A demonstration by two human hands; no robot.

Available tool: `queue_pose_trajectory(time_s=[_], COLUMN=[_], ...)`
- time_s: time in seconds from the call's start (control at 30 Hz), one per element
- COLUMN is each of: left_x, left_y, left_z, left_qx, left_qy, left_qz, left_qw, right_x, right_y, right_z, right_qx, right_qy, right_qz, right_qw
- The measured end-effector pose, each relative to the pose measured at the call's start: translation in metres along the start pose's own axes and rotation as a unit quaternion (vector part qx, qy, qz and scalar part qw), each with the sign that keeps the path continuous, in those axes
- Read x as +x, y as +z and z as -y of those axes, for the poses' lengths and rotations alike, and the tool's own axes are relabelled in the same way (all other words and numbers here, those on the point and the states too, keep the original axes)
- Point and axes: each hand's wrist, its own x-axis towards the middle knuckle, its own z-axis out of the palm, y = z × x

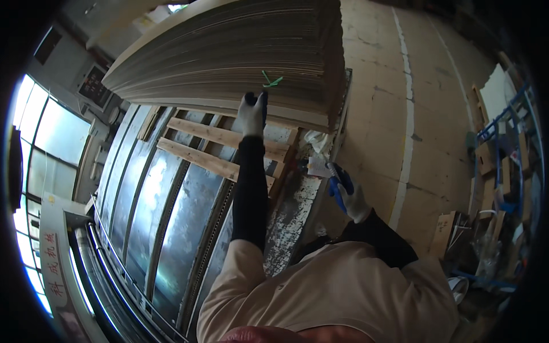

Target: Securing a large stack of corrugated board with plastic straps and a strapping tool.

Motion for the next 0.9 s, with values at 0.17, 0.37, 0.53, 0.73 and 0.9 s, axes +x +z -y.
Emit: queue_pose_trajectory(time_s=[0.17, 0.37, 0.53, 0.73, 0.9], left_x=[0.061, 0.06, 0.075, 0.057, 0.063], left_y=[0.045, 0.062, 0.052, 0.065, 0.081], left_z=[0.009, -0.004, 0.019, 0.03, 0.039], left_qx=[0.134, 0.17, 0.243, 0.001, -0.037], left_qy=[-0.029, -0.01, 0.046, 0.086, 0.014], left_qz=[-0.006, -0.005, -0.037, -0.042, -0.095], left_qw=[0.991, 0.985, 0.968, 0.995, 0.995], right_x=[-0.016, 0.023, 0.114, 0.202, 0.225], right_y=[0.001, -0.011, -0.004, 0.015, 0.02], right_z=[-0.023, 0.003, 0.035, 0.055, 0.056], right_qx=[0.006, -0.034, 0.155, 0.144, 0.142], right_qy=[0.054, 0.047, 0.137, 0.067, 0.068], right_qz=[0.048, -0.041, 0.059, 0.164, 0.157], right_qw=[0.997, 0.997, 0.977, 0.974, 0.975])
